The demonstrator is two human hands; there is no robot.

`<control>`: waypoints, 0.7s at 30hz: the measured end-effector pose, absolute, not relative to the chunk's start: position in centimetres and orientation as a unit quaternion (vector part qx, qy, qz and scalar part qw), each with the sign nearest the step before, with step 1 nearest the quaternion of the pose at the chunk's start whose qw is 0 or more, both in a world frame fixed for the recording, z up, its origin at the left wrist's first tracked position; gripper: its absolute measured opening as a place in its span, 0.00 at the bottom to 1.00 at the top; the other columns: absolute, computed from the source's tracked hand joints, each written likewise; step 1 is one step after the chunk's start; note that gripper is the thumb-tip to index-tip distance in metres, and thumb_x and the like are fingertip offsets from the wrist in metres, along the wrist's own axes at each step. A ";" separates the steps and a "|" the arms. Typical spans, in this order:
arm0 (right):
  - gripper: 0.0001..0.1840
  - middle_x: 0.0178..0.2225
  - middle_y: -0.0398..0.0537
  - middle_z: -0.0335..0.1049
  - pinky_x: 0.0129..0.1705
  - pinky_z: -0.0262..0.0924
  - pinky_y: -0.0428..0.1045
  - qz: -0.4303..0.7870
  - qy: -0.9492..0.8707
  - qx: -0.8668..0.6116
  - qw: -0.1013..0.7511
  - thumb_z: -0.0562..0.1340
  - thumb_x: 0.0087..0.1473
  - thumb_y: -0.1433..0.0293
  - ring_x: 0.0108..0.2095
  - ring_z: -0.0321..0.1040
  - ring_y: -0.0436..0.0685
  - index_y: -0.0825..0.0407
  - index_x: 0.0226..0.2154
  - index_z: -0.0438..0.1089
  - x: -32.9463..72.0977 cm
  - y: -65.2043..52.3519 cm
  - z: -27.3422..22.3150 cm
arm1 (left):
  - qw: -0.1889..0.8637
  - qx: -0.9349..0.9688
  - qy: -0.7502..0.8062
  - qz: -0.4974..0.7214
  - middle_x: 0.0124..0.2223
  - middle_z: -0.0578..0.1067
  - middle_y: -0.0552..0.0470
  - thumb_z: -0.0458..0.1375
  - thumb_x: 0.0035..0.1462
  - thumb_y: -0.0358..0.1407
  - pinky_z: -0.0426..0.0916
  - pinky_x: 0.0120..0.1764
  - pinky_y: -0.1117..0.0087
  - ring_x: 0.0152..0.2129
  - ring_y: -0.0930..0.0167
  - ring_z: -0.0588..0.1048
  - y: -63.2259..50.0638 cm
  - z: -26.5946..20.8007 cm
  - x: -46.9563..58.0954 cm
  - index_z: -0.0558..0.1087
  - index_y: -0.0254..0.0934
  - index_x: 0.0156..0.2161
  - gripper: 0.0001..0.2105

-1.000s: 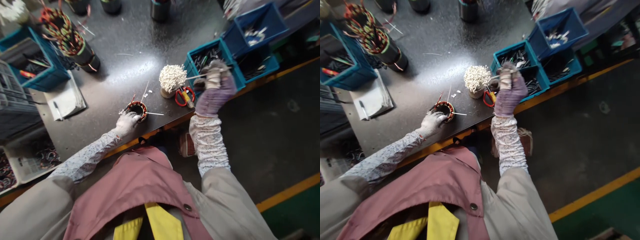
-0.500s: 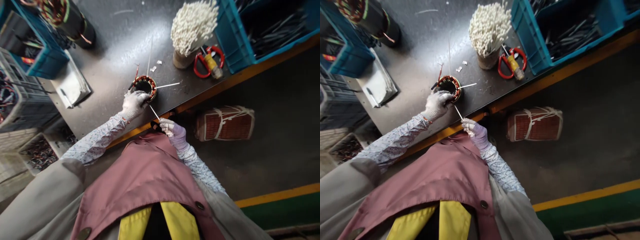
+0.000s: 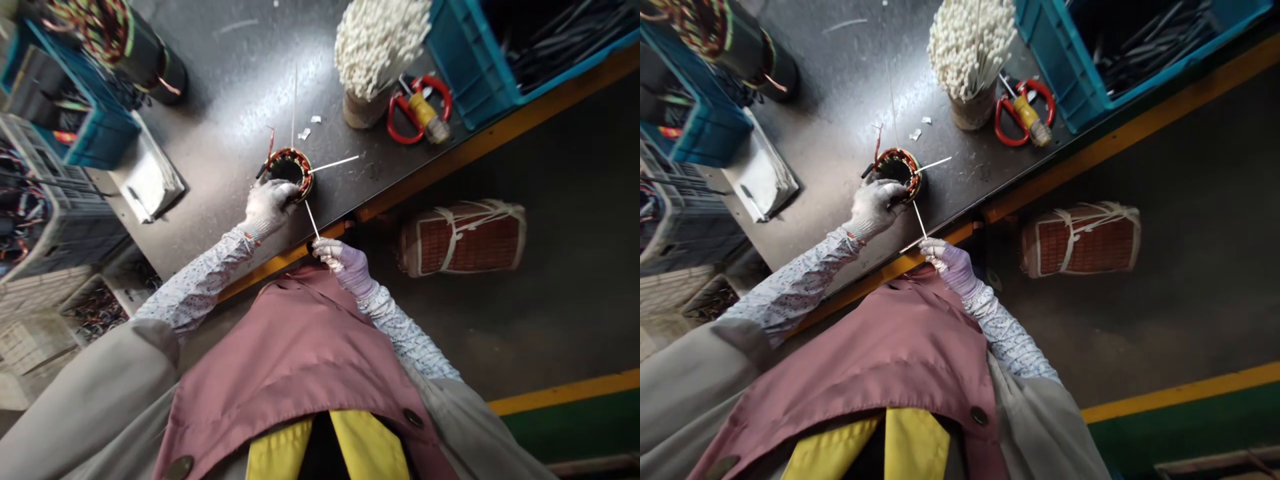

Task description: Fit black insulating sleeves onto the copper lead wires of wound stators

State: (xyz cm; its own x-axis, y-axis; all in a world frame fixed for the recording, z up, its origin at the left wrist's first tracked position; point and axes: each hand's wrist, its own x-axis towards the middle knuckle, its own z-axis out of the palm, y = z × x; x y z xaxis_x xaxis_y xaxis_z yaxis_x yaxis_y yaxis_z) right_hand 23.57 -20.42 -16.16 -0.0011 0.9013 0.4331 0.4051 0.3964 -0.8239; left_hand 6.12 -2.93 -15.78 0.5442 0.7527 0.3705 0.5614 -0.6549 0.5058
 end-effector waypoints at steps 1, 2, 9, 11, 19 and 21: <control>0.10 0.44 0.48 0.81 0.53 0.74 0.53 0.240 -0.666 -0.495 0.504 0.62 0.63 0.63 0.48 0.78 0.56 0.46 0.38 0.80 23.8 -20.2 -16.6 | 0.166 0.864 0.381 0.285 0.52 0.81 0.52 0.61 0.55 0.37 0.58 0.66 0.49 0.53 0.59 0.77 -2.9 -15.7 6.1 0.79 0.46 0.48 0.15; 0.10 0.45 0.48 0.81 0.53 0.74 0.53 0.237 -0.669 -0.494 0.502 0.62 0.63 0.64 0.48 0.78 0.56 0.46 0.38 0.80 24.0 -20.1 -17.0 | 0.165 0.864 0.382 0.283 0.52 0.81 0.52 0.61 0.54 0.37 0.58 0.66 0.48 0.52 0.59 0.77 -2.9 -15.7 6.1 0.79 0.46 0.48 0.15; 0.10 0.44 0.48 0.81 0.53 0.74 0.52 0.227 -0.687 -0.495 0.481 0.61 0.64 0.64 0.47 0.78 0.55 0.47 0.38 0.79 24.4 -19.2 -17.3 | 0.165 0.863 0.385 0.282 0.51 0.81 0.52 0.62 0.54 0.36 0.58 0.66 0.50 0.52 0.59 0.77 -2.8 -15.9 6.2 0.80 0.46 0.48 0.15; 0.11 0.44 0.48 0.81 0.53 0.74 0.52 0.222 -0.688 -0.503 0.474 0.61 0.64 0.63 0.46 0.78 0.55 0.47 0.38 0.79 24.4 -18.9 -17.1 | 0.170 0.863 0.384 0.281 0.51 0.81 0.52 0.62 0.54 0.36 0.59 0.66 0.51 0.52 0.59 0.77 -2.9 -15.9 6.2 0.79 0.45 0.48 0.15; 0.12 0.42 0.49 0.81 0.52 0.73 0.52 0.204 -0.678 -0.528 0.469 0.61 0.62 0.63 0.44 0.78 0.56 0.49 0.36 0.79 23.8 -13.5 -17.4 | 0.195 0.836 0.440 0.262 0.55 0.77 0.42 0.64 0.51 0.35 0.63 0.63 0.50 0.60 0.52 0.69 -3.2 -15.6 6.0 0.66 0.36 0.64 0.34; 0.11 0.41 0.49 0.81 0.53 0.72 0.53 0.201 -0.669 -0.542 0.467 0.61 0.60 0.64 0.44 0.78 0.56 0.49 0.35 0.79 23.5 -11.9 -17.4 | 0.212 0.820 0.442 0.296 0.57 0.76 0.42 0.63 0.52 0.36 0.62 0.64 0.50 0.61 0.52 0.67 -3.6 -16.3 6.0 0.67 0.37 0.64 0.32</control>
